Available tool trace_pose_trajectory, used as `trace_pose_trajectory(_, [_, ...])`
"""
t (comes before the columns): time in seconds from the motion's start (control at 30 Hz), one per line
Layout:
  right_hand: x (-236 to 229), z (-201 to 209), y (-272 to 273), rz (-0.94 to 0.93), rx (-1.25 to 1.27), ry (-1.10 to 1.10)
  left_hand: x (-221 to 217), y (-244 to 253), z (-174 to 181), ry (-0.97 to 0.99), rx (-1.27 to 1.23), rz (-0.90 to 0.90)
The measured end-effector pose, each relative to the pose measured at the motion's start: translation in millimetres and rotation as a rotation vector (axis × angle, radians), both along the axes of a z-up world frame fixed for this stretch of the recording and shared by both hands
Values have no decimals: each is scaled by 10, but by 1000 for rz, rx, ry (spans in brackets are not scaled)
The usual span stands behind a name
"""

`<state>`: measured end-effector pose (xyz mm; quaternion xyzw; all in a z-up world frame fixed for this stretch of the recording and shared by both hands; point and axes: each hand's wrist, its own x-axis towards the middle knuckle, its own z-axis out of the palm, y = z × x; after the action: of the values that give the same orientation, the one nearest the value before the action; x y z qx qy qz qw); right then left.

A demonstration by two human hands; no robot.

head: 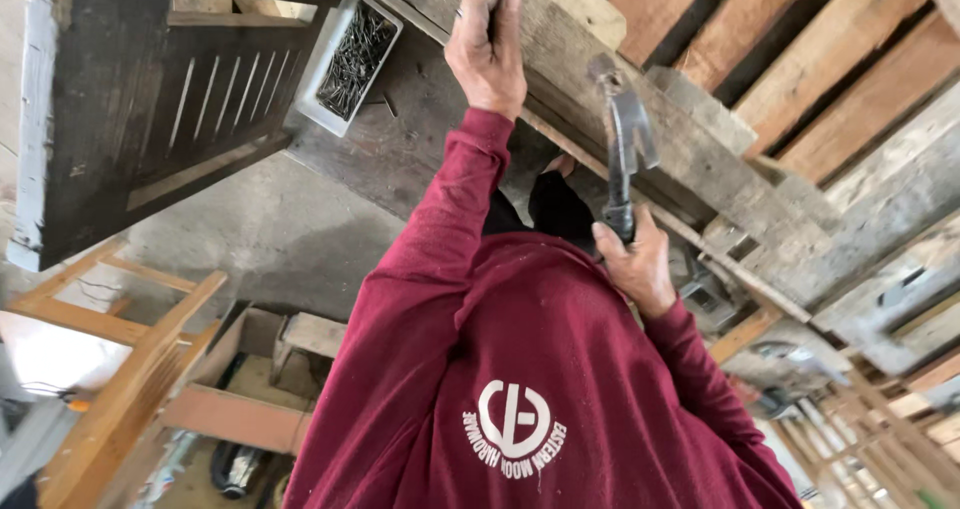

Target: The person uses a hammer to drive nails into wooden planks, assembling a wooden pallet structure. They repeatedly position planks, hammer nails, and adjust the pallet's orientation to secure the components together.

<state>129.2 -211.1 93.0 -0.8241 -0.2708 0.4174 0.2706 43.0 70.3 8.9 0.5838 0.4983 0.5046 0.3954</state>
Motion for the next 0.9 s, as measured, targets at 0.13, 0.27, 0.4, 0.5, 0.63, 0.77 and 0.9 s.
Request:
trace_pose_trajectory(0.13, [18,-30,322,37,8,36,46,67,13,7,61,26])
trace_pose_trajectory(0.27, [77,139,407,32,21,118,0,55,68,-36,30,-41])
trace_pose_trajectory(0.4, [135,315,610,-25,238,312,-4,95,129,30,31,-98])
trace_pose_trajectory(0.5, [105,431,742,-49,444,421,-21,98,156,29,20,-136])
trace_pose_trajectory(0.63, [189,460,950,218,370,195,-23,122,148,15,41,-153])
trace_pose_trajectory(0.77, [240,606,1060,162,84,200,-61,124,138,100,39,-183])
trace_pose_trajectory(0.9, [93,738,967,45,424,358,-49,154,96,125,75,-161])
